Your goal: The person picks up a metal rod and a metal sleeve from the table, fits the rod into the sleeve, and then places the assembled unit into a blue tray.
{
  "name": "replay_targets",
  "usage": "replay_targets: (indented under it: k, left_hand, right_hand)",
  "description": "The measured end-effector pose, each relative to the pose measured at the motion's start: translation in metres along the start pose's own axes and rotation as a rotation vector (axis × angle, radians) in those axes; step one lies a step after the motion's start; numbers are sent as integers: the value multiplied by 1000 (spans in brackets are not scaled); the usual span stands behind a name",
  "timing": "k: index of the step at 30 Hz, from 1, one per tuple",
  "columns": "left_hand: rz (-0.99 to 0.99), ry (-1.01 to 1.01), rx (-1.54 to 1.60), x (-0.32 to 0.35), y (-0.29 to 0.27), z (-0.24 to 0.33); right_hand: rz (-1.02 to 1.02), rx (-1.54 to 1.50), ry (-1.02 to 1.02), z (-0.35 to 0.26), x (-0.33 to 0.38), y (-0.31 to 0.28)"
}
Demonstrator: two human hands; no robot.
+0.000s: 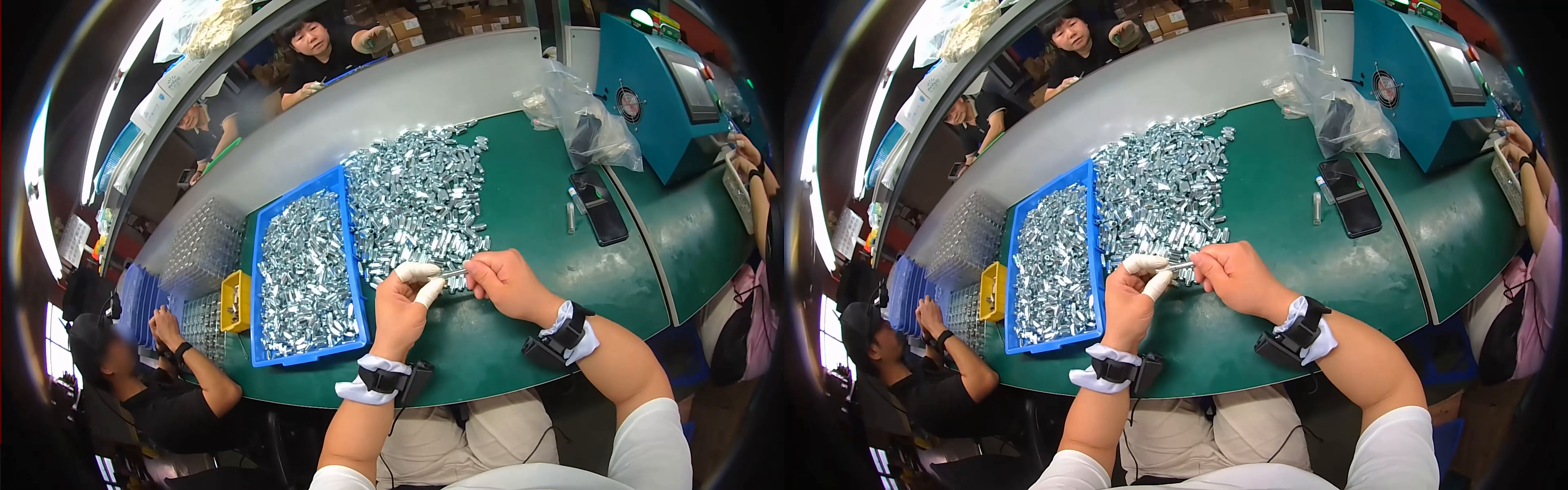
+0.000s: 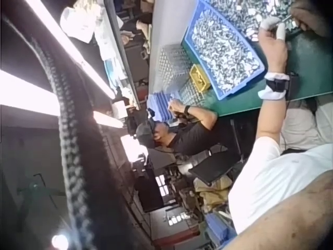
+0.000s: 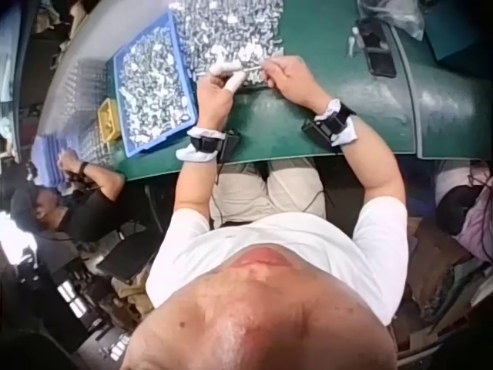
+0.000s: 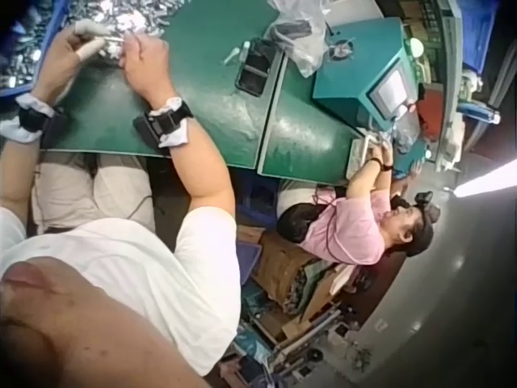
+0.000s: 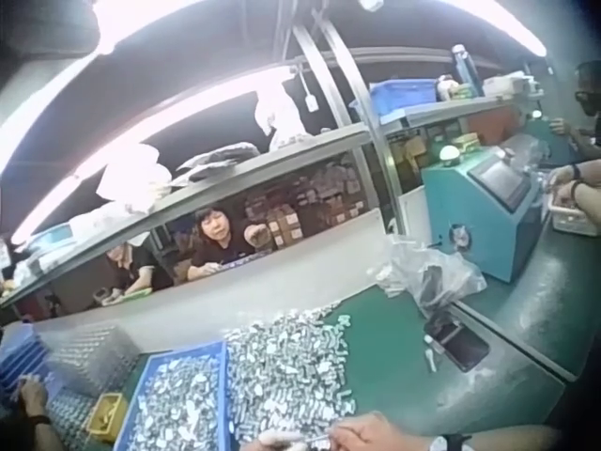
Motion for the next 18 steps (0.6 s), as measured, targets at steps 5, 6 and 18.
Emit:
replay_targets:
  k: [5,6,18]
  left_hand:
    - [-52,-122,58,-1,5,-8]
    - [-25,-85,36,0,5,-7]
    - [3,-32,-24,7,6,4]
  right_hand:
    - [4,-37,20,-1,1,-1]
    - [9,-28,7,-1,1,-1]
    - [-15,10,-43,-6,2,5]
Point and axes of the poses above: each hand's wrist, its own x-axis away from the middle knuckle, its own y-axis out of the palm, z = x × y, the point moved 8 cm from there along -x, towards the middle knuckle, and after that the axes turned 11 degrees about -y, right-handed, at the moved point
